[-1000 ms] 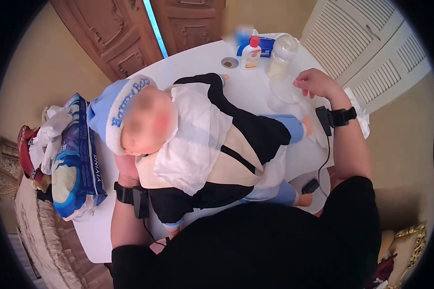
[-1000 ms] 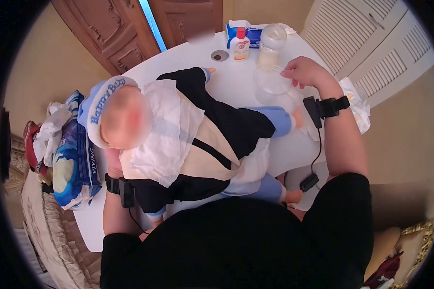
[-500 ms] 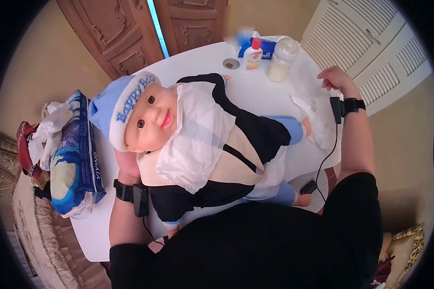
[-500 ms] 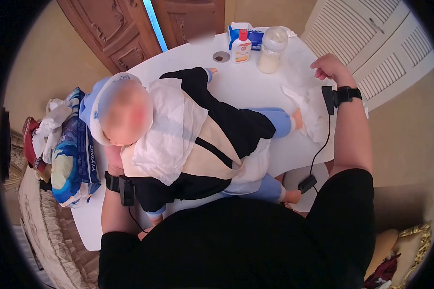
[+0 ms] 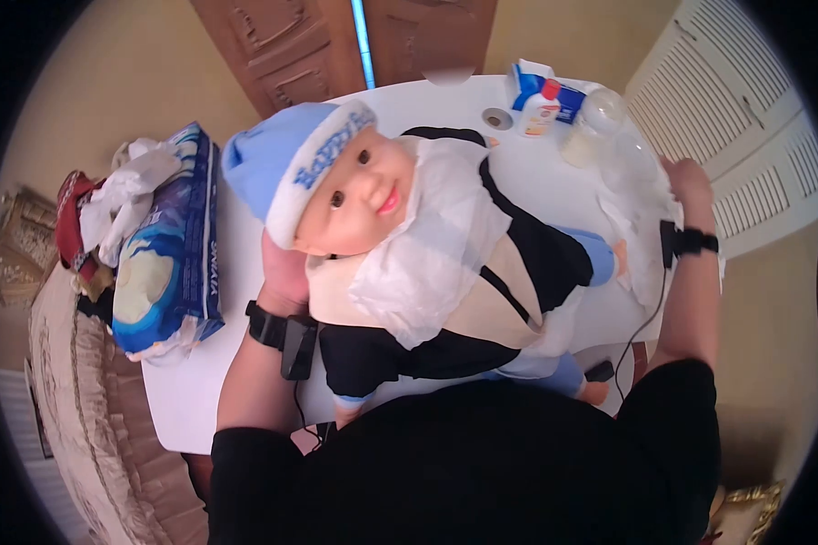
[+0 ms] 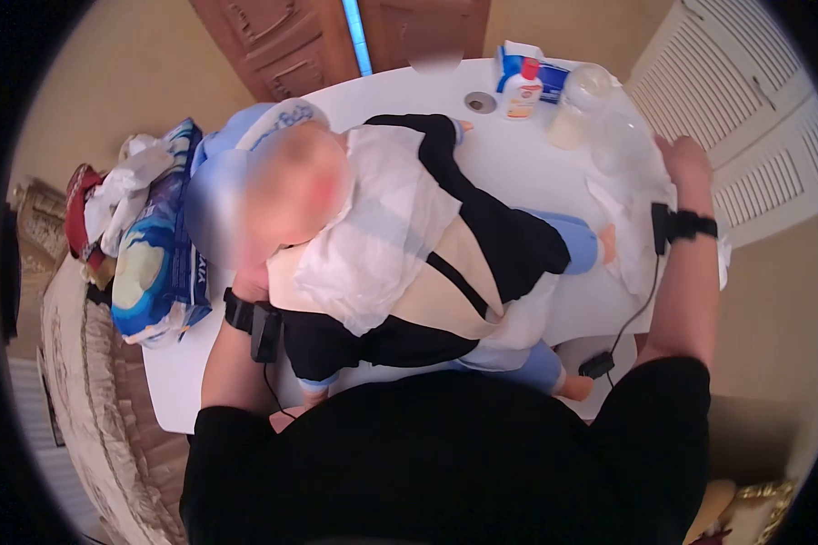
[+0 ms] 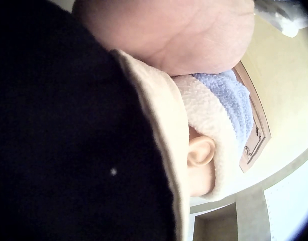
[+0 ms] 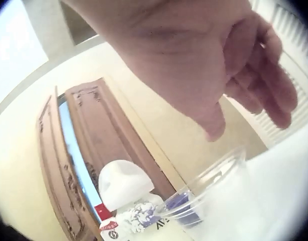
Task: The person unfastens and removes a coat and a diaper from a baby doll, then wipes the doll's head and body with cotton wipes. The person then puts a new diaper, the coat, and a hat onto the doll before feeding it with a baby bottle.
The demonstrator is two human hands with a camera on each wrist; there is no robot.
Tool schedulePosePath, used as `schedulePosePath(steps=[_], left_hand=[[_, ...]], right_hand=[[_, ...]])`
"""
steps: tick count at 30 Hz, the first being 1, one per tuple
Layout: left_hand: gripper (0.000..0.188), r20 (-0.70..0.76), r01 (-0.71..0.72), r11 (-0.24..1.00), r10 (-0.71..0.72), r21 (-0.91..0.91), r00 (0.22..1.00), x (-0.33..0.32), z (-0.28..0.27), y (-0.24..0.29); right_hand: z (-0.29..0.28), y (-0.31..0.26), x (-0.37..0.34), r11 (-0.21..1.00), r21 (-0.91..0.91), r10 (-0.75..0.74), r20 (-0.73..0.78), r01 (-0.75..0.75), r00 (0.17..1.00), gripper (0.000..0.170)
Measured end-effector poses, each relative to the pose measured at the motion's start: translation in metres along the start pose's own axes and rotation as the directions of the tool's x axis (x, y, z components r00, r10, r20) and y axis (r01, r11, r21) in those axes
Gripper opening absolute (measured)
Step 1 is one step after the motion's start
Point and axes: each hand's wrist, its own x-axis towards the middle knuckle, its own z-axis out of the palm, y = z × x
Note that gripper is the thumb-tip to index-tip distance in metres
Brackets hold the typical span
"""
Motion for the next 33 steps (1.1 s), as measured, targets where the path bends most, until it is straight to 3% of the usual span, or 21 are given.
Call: schedulePosePath(steps=[1,2,3,4,6,8,10,12,16,18,21,27,33], left_hand=[[0.050,0.181,0.052,0.997,-0.041,-0.053,0.983,0.007,-0.014,0.000],[0.049,0.358,0.113,0.989,-0.073,-0.092,0.931,0.010,-0.022,0.002],[0.048,0.192,0.064,0.997,-0.055,-0.044,0.980,0.009,-0.015,0.001],[0.048,0.181,0.053,0.998,-0.044,-0.045,0.982,0.007,-0.010,0.001],[0.046,0.231,0.105,0.990,-0.081,-0.093,0.970,0.004,-0.004,0.000],[0.047,0.163,0.060,0.998,-0.055,-0.022,0.985,0.006,-0.006,-0.001],[0.050,0.245,0.116,0.989,-0.092,-0.089,0.965,0.007,-0.007,-0.001],[0.051,0.220,0.111,0.992,-0.094,-0.065,0.971,0.005,-0.002,-0.001],[0.053,0.228,0.094,0.995,-0.084,-0.033,0.970,0.004,0.001,-0.002],[0.053,0.257,0.118,0.991,-0.098,-0.065,0.961,0.005,-0.001,-0.002],[0.053,0.277,0.137,0.987,-0.110,-0.080,0.955,0.006,-0.003,0.000],[0.053,0.338,0.140,0.986,-0.103,-0.086,0.935,0.004,-0.004,-0.001],[0.053,0.351,0.145,0.986,-0.105,-0.088,0.930,0.004,0.002,0.001]], right_hand=[[-0.012,-0.007,-0.024,0.995,-0.025,-0.098,-0.218,0.094,0.971,0.049],[-0.024,-0.018,-0.055,0.982,-0.064,-0.189,-0.421,0.178,0.887,0.049],[-0.029,-0.027,-0.073,0.899,0.215,-0.274,-0.403,0.381,0.873,0.049],[-0.032,-0.038,-0.092,0.708,0.474,-0.352,-0.405,0.523,0.844,0.049],[-0.040,-0.079,-0.162,0.386,0.527,-0.515,-0.557,0.757,0.651,0.051],[-0.041,-0.112,-0.220,0.158,0.331,-0.638,-0.684,0.930,0.352,0.057],[-0.039,-0.131,-0.258,0.085,0.193,-0.775,-0.604,0.978,0.187,0.063],[-0.032,-0.147,-0.280,-0.044,0.147,-0.819,-0.572,0.988,0.049,0.070],[-0.033,-0.164,-0.296,-0.099,0.167,-0.834,-0.551,0.981,0.010,0.065],[-0.038,-0.167,-0.299,-0.076,0.145,-0.910,-0.415,0.987,-0.009,0.063],[-0.027,-0.171,-0.297,-0.118,0.210,-0.916,-0.399,0.971,-0.025,0.061],[-0.018,-0.179,-0.286,-0.206,0.065,-0.837,-0.529,0.976,-0.142,0.049],[-0.023,-0.186,-0.286,-0.244,0.033,-0.816,-0.546,0.969,-0.187,0.054]])
